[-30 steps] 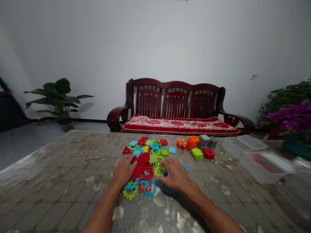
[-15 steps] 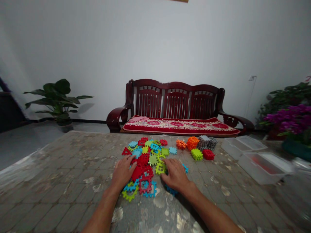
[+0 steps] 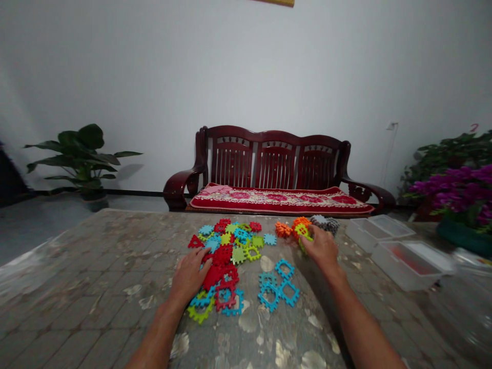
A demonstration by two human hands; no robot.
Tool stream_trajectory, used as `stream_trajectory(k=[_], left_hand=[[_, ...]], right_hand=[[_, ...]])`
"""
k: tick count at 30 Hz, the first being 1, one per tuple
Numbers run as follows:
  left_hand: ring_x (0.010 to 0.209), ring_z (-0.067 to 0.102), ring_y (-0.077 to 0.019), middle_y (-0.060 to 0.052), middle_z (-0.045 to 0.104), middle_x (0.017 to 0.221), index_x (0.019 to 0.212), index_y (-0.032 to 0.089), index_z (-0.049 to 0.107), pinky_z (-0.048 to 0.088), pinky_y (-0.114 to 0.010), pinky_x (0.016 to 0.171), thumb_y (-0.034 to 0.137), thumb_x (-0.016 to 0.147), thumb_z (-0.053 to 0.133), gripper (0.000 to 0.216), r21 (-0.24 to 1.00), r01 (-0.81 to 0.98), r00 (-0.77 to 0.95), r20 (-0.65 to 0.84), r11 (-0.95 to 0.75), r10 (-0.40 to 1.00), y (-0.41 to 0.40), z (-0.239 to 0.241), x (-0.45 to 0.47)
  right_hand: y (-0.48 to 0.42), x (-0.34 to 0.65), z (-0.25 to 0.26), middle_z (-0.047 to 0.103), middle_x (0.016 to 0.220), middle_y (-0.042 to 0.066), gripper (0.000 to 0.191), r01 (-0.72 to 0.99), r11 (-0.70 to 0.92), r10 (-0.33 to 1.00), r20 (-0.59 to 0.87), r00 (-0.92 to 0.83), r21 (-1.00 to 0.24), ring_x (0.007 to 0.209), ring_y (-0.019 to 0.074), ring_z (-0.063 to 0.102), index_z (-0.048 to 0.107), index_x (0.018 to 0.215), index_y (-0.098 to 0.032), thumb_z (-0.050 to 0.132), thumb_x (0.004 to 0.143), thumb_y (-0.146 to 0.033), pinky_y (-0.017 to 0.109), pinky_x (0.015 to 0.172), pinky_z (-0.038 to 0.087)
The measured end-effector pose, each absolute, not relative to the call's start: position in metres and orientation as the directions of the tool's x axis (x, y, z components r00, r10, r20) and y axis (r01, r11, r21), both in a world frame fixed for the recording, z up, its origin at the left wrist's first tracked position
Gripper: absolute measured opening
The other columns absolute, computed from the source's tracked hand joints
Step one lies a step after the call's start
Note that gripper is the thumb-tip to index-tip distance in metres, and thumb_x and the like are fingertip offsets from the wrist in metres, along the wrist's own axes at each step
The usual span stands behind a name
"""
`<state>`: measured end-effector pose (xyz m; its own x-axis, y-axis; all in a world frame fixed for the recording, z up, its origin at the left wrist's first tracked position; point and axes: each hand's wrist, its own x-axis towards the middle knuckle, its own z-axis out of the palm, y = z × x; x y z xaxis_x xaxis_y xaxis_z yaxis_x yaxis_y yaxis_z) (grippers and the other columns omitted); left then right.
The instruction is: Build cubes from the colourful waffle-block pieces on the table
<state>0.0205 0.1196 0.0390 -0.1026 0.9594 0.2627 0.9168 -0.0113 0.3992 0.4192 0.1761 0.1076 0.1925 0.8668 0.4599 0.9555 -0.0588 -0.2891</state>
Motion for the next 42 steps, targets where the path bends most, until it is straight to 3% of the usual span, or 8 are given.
stream_trajectory(k=[4,13,23,27,30,34,38,42], left_hand=[[0.134,0.058,-0.0265,-0.012,0.066,0.142,0.135,0.02,0.065,0.037,-0.048,0.118,0.035,0.098,0.043,0.045,0.381,0.924,-0.091,0.258,-0.014,0.962,0.12,0.04,0.02],[0.136,0.057,-0.0265,-0.013,0.064,0.144,0.137,0.02,0.063,0.036,-0.047,0.119,0.035,0.099,0.042,0.046,0.373,0.928,-0.094,0.232,0.0,0.968,0.119,0.043,0.022],[0.133,0.058,-0.0261,-0.012,0.066,0.142,0.134,0.022,0.065,0.037,-0.048,0.117,0.035,0.097,0.043,0.044,0.401,0.916,-0.103,0.26,-0.01,0.96,0.118,0.041,0.022],[0.132,0.058,-0.0252,-0.01,0.067,0.141,0.132,0.024,0.066,0.038,-0.047,0.117,0.035,0.096,0.045,0.043,0.406,0.914,-0.111,0.274,-0.01,0.955,0.118,0.041,0.022],[0.133,0.058,-0.0258,-0.011,0.067,0.141,0.133,0.023,0.066,0.037,-0.047,0.117,0.035,0.097,0.044,0.043,0.393,0.92,-0.111,0.265,-0.002,0.958,0.118,0.042,0.022],[0.133,0.058,-0.0268,-0.012,0.066,0.142,0.133,0.022,0.065,0.037,-0.048,0.118,0.035,0.098,0.043,0.044,0.381,0.925,-0.103,0.263,-0.005,0.959,0.117,0.043,0.023],[0.133,0.058,-0.0261,-0.011,0.067,0.141,0.133,0.022,0.065,0.037,-0.047,0.118,0.034,0.098,0.044,0.043,0.376,0.926,-0.102,0.269,-0.007,0.958,0.118,0.043,0.023],[0.134,0.058,-0.0271,-0.012,0.066,0.142,0.134,0.02,0.065,0.036,-0.048,0.118,0.035,0.098,0.043,0.045,0.38,0.925,-0.101,0.251,-0.002,0.963,0.118,0.043,0.023]], right_hand=[[0.174,0.433,0.106,0.075,0.11,0.018,0.048,0.963,-0.179,0.891,0.383,0.244,-0.2,0.103,0.0327,0.067,0.071,0.126,-0.016,0.059,0.088,-0.042,0.04,0.088,0.047],[0.171,0.429,0.105,0.073,0.11,0.023,0.037,0.969,-0.188,0.923,0.309,0.23,-0.161,0.109,0.0395,0.064,0.076,0.108,-0.015,0.057,0.09,-0.042,0.048,0.089,0.046],[0.167,0.427,0.102,0.07,0.113,0.024,0.037,0.972,-0.185,0.904,0.364,0.226,-0.145,0.111,0.0403,0.059,0.077,0.105,-0.017,0.058,0.09,-0.046,0.05,0.089,0.044],[0.165,0.405,0.097,0.071,0.116,0.016,0.032,0.979,0.028,0.907,0.417,0.06,-0.202,0.113,0.0336,0.059,0.076,0.113,-0.02,0.057,0.091,-0.035,0.047,0.099,0.042],[0.158,0.374,0.089,0.073,0.117,0.01,0.031,0.925,0.253,0.919,0.371,-0.137,-0.284,0.114,0.0263,0.06,0.074,0.116,-0.021,0.057,0.09,-0.026,0.038,0.103,0.041],[0.145,0.332,0.079,0.068,0.129,0.01,0.043,0.834,0.437,0.891,0.288,-0.351,-0.336,0.122,0.0252,0.057,0.065,0.134,-0.021,0.062,0.091,-0.028,0.037,0.107,0.041],[0.138,0.31,0.074,0.064,0.133,0.01,0.044,0.792,0.518,0.854,0.24,-0.461,-0.324,0.125,0.0256,0.054,0.063,0.136,-0.023,0.064,0.093,-0.033,0.037,0.106,0.041],[0.137,0.306,0.072,0.067,0.126,0.01,0.027,0.815,0.49,0.871,0.227,-0.437,-0.311,0.121,0.0263,0.056,0.072,0.113,-0.022,0.067,0.09,-0.035,0.037,0.103,0.041]])
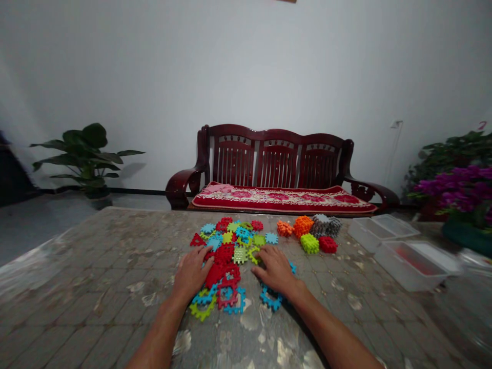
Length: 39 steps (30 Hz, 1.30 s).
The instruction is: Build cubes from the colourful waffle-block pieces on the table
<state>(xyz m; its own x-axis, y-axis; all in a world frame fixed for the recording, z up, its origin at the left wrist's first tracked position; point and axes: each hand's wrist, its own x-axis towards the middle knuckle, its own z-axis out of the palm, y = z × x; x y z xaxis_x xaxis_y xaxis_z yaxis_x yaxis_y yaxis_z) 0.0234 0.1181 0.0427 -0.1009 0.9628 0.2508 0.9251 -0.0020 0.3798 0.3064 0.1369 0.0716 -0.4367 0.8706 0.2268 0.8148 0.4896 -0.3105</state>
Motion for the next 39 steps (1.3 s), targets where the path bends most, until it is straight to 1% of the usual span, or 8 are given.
stream_trajectory(k=[4,11,16,23,26,31,35,39], left_hand=[[0.134,0.058,-0.0267,-0.012,0.066,0.142,0.134,0.022,0.065,0.036,-0.048,0.119,0.035,0.098,0.042,0.045,0.382,0.924,-0.111,0.254,0.006,0.961,0.117,0.043,0.024],[0.136,0.057,-0.0263,-0.012,0.065,0.143,0.136,0.021,0.064,0.035,-0.047,0.119,0.034,0.098,0.042,0.046,0.374,0.927,-0.108,0.233,0.014,0.967,0.116,0.046,0.024],[0.137,0.056,-0.0277,-0.013,0.064,0.143,0.137,0.019,0.064,0.036,-0.049,0.119,0.034,0.098,0.043,0.046,0.386,0.923,-0.094,0.232,-0.003,0.968,0.117,0.046,0.024],[0.134,0.059,-0.027,-0.011,0.067,0.14,0.133,0.022,0.066,0.038,-0.048,0.118,0.035,0.097,0.045,0.044,0.392,0.92,-0.1,0.263,-0.011,0.96,0.119,0.042,0.022],[0.134,0.059,-0.0268,-0.012,0.067,0.141,0.133,0.021,0.066,0.039,-0.047,0.118,0.035,0.097,0.044,0.044,0.382,0.924,-0.101,0.256,-0.005,0.961,0.119,0.043,0.022],[0.135,0.057,-0.0281,-0.013,0.065,0.142,0.136,0.019,0.065,0.038,-0.049,0.117,0.035,0.098,0.041,0.048,0.37,0.929,-0.087,0.237,-0.008,0.968,0.119,0.044,0.021],[0.135,0.058,-0.0282,-0.014,0.065,0.142,0.137,0.018,0.064,0.038,-0.049,0.117,0.036,0.098,0.04,0.049,0.369,0.929,-0.088,0.235,-0.005,0.968,0.119,0.043,0.021],[0.135,0.057,-0.0279,-0.014,0.065,0.143,0.137,0.019,0.064,0.038,-0.049,0.118,0.036,0.098,0.041,0.048,0.374,0.928,-0.091,0.231,-0.002,0.969,0.12,0.043,0.021]], right_hand=[[0.136,0.311,0.074,0.071,0.11,0.009,0.013,0.862,0.398,0.914,0.216,-0.343,-0.316,0.11,0.0235,0.061,0.072,0.097,-0.02,0.062,0.09,-0.024,0.033,0.096,0.043],[0.134,0.316,0.083,0.074,0.113,0.01,0.019,0.921,0.3,0.95,0.159,-0.267,-0.249,0.111,0.0271,0.062,0.073,0.101,-0.02,0.062,0.088,-0.026,0.035,0.093,0.044],[0.136,0.318,0.081,0.074,0.109,0.011,0.019,0.924,0.318,0.943,0.175,-0.284,-0.213,0.108,0.0264,0.063,0.073,0.098,-0.019,0.057,0.088,-0.021,0.034,0.092,0.044],[0.139,0.321,0.074,0.073,0.105,0.009,0.016,0.888,0.369,0.923,0.222,-0.315,-0.274,0.102,0.0242,0.064,0.07,0.095,-0.02,0.059,0.083,-0.019,0.032,0.089,0.043],[0.144,0.324,0.068,0.073,0.1,0.007,0.015,0.86,0.401,0.906,0.28,-0.319,-0.316,0.098,0.0226,0.064,0.068,0.094,-0.021,0.06,0.081,-0.017,0.03,0.086,0.043],[0.159,0.348,0.068,0.072,0.099,0.006,0.019,0.816,0.428,0.839,0.505,-0.2,-0.388,0.098,0.0224,0.064,0.066,0.096,-0.022,0.058,0.079,-0.017,0.031,0.09,0.046],[0.17,0.383,0.084,0.072,0.099,0.007,0.022,0.872,0.251,0.846,0.534,0.014,-0.42,0.096,0.0239,0.065,0.069,0.098,-0.021,0.057,0.08,-0.022,0.034,0.089,0.047],[0.172,0.415,0.1,0.074,0.103,0.012,0.031,0.941,-0.028,0.858,0.475,0.196,-0.337,0.1,0.0282,0.066,0.07,0.111,-0.018,0.061,0.083,-0.028,0.036,0.086,0.046]])
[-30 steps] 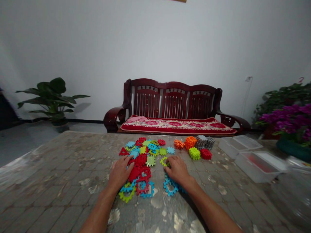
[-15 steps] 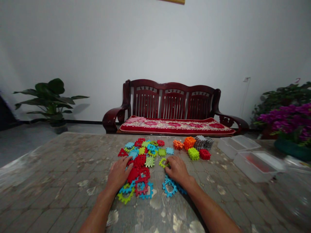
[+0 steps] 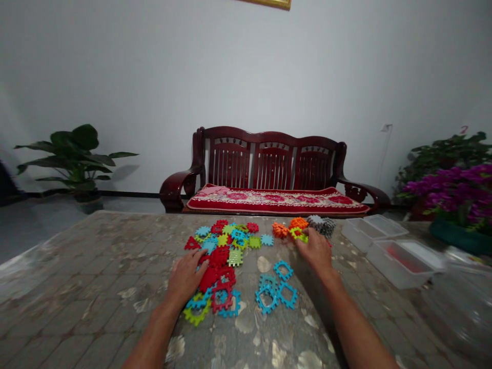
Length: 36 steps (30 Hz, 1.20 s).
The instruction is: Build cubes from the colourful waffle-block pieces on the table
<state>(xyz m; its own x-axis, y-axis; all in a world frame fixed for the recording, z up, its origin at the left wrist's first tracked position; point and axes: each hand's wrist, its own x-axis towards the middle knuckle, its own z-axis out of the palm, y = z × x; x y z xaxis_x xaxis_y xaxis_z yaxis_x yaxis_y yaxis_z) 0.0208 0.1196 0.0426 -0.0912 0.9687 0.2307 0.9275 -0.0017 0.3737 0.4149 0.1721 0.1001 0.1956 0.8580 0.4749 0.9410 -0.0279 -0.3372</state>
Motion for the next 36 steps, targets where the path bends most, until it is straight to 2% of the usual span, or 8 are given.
stream_trajectory(k=[3,7,11,19,24,28,33,36], left_hand=[[0.135,0.057,-0.0282,-0.013,0.065,0.143,0.136,0.019,0.065,0.038,-0.05,0.118,0.036,0.099,0.041,0.047,0.376,0.926,-0.091,0.242,-0.007,0.966,0.119,0.042,0.021],[0.135,0.057,-0.0279,-0.012,0.065,0.143,0.136,0.02,0.065,0.038,-0.049,0.118,0.035,0.098,0.042,0.046,0.374,0.927,-0.1,0.251,-0.002,0.963,0.119,0.042,0.021],[0.136,0.057,-0.0275,-0.012,0.065,0.144,0.137,0.02,0.064,0.037,-0.049,0.118,0.036,0.098,0.041,0.047,0.369,0.929,-0.101,0.239,0.005,0.966,0.119,0.042,0.022],[0.135,0.057,-0.0278,-0.013,0.065,0.143,0.136,0.018,0.064,0.038,-0.049,0.117,0.036,0.098,0.04,0.048,0.372,0.928,-0.086,0.248,-0.013,0.965,0.119,0.041,0.021],[0.134,0.058,-0.027,-0.012,0.066,0.142,0.135,0.021,0.065,0.039,-0.049,0.117,0.036,0.098,0.042,0.046,0.377,0.926,-0.095,0.262,-0.011,0.96,0.119,0.042,0.021],[0.136,0.057,-0.0274,-0.012,0.065,0.143,0.135,0.02,0.065,0.037,-0.05,0.118,0.036,0.098,0.041,0.047,0.378,0.926,-0.102,0.232,0.007,0.967,0.118,0.045,0.023],[0.134,0.058,-0.0272,-0.013,0.066,0.142,0.134,0.019,0.065,0.038,-0.048,0.117,0.036,0.098,0.041,0.047,0.383,0.924,-0.097,0.248,-0.005,0.964,0.118,0.045,0.023],[0.132,0.06,-0.0265,-0.012,0.068,0.139,0.132,0.021,0.066,0.04,-0.047,0.116,0.036,0.097,0.043,0.045,0.394,0.919,-0.099,0.272,-0.016,0.957,0.118,0.043,0.022]], right_hand=[[0.171,0.428,0.105,0.075,0.107,0.015,0.037,0.954,-0.142,0.858,0.447,0.252,-0.264,0.1,0.0295,0.067,0.069,0.119,-0.017,0.06,0.085,-0.029,0.036,0.083,0.046],[0.168,0.431,0.104,0.074,0.11,0.017,0.041,0.958,-0.199,0.874,0.405,0.269,-0.207,0.103,0.032,0.067,0.068,0.123,-0.015,0.057,0.087,-0.029,0.037,0.083,0.047],[0.167,0.426,0.103,0.072,0.118,0.019,0.044,0.96,-0.22,0.896,0.353,0.269,-0.174,0.11,0.0348,0.064,0.066,0.127,-0.013,0.055,0.089,-0.032,0.041,0.087,0.047],[0.171,0.421,0.1,0.064,0.134,0.022,0.065,0.964,-0.244,0.912,0.313,0.266,-0.111,0.123,0.0372,0.057,0.053,0.145,-0.013,0.055,0.092,-0.052,0.046,0.099,0.043],[0.173,0.42,0.095,0.065,0.135,0.022,0.072,0.963,-0.257,0.927,0.262,0.269,-0.079,0.122,0.0377,0.058,0.045,0.151,-0.011,0.057,0.093,-0.051,0.047,0.1,0.041],[0.173,0.423,0.094,0.068,0.13,0.022,0.068,0.96,-0.266,0.927,0.25,0.28,-0.088,0.119,0.0373,0.061,0.047,0.148,-0.011,0.057,0.093,-0.05,0.045,0.098,0.041],[0.171,0.421,0.098,0.067,0.131,0.023,0.069,0.972,-0.198,0.909,0.347,0.23,-0.126,0.12,0.0387,0.058,0.051,0.146,-0.009,0.062,0.09,-0.049,0.047,0.099,0.042],[0.167,0.409,0.097,0.067,0.132,0.017,0.058,0.972,-0.007,0.907,0.408,0.105,-0.236,0.122,0.033,0.059,0.058,0.14,-0.016,0.061,0.091,-0.045,0.044,0.103,0.042]])
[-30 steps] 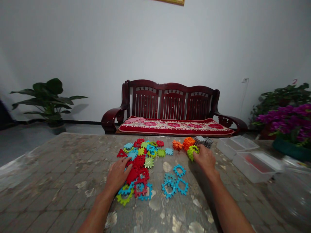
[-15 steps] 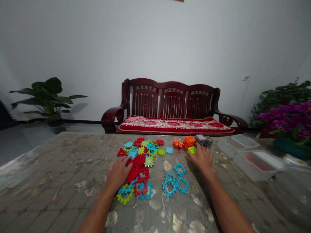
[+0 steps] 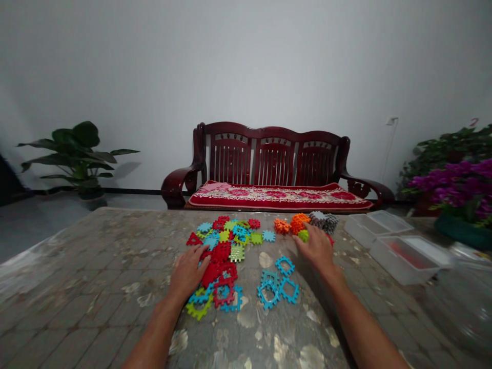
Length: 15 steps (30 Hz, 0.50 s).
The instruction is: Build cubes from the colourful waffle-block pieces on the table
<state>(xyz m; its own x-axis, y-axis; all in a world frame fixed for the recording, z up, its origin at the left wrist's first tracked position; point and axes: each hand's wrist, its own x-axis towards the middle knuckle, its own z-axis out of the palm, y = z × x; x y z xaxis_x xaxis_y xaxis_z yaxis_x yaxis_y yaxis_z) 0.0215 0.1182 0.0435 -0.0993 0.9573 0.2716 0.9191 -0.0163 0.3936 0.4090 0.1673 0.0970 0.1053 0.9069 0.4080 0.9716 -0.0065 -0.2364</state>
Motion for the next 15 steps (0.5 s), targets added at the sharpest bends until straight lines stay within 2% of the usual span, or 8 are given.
stream_trajectory(k=[2,5,8,11,15], left_hand=[[0.131,0.06,-0.0259,-0.011,0.069,0.138,0.131,0.023,0.067,0.04,-0.047,0.116,0.036,0.096,0.044,0.043,0.398,0.917,-0.099,0.277,-0.02,0.956,0.118,0.043,0.021],[0.132,0.06,-0.0265,-0.012,0.068,0.139,0.131,0.022,0.067,0.039,-0.047,0.116,0.036,0.096,0.044,0.044,0.395,0.919,-0.095,0.264,-0.018,0.96,0.118,0.045,0.021],[0.133,0.059,-0.0275,-0.013,0.067,0.14,0.133,0.02,0.066,0.039,-0.048,0.116,0.036,0.097,0.042,0.045,0.387,0.922,-0.087,0.259,-0.021,0.962,0.117,0.046,0.022],[0.133,0.059,-0.0274,-0.012,0.067,0.14,0.133,0.02,0.065,0.039,-0.048,0.116,0.035,0.097,0.042,0.045,0.381,0.924,-0.088,0.255,-0.017,0.963,0.117,0.047,0.023],[0.134,0.057,-0.0263,-0.012,0.066,0.142,0.134,0.021,0.065,0.038,-0.047,0.117,0.036,0.098,0.04,0.046,0.373,0.928,-0.095,0.247,-0.005,0.964,0.116,0.046,0.024]], right_hand=[[0.161,0.397,0.093,0.068,0.132,0.012,0.052,0.931,0.163,0.92,0.391,-0.024,-0.327,0.122,0.0287,0.06,0.063,0.136,-0.02,0.063,0.089,-0.043,0.041,0.106,0.043],[0.146,0.383,0.084,0.065,0.139,0.011,0.06,0.845,0.329,0.933,0.286,-0.22,-0.422,0.129,0.0289,0.058,0.064,0.137,-0.023,0.072,0.082,-0.045,0.043,0.111,0.042],[0.124,0.376,0.076,0.056,0.152,0.014,0.08,0.797,0.398,0.917,0.169,-0.361,-0.455,0.14,0.034,0.049,0.059,0.144,-0.024,0.08,0.073,-0.053,0.05,0.118,0.035],[0.103,0.372,0.068,0.044,0.161,0.014,0.095,0.791,0.416,0.901,0.09,-0.424,-0.448,0.149,0.0376,0.037,0.053,0.151,-0.026,0.082,0.068,-0.061,0.056,0.123,0.026],[0.094,0.36,0.056,0.045,0.161,0.013,0.086,0.789,0.457,0.884,0.109,-0.455,-0.41,0.152,0.0368,0.032,0.051,0.152,-0.027,0.075,0.077,-0.062,0.059,0.125,0.018]])
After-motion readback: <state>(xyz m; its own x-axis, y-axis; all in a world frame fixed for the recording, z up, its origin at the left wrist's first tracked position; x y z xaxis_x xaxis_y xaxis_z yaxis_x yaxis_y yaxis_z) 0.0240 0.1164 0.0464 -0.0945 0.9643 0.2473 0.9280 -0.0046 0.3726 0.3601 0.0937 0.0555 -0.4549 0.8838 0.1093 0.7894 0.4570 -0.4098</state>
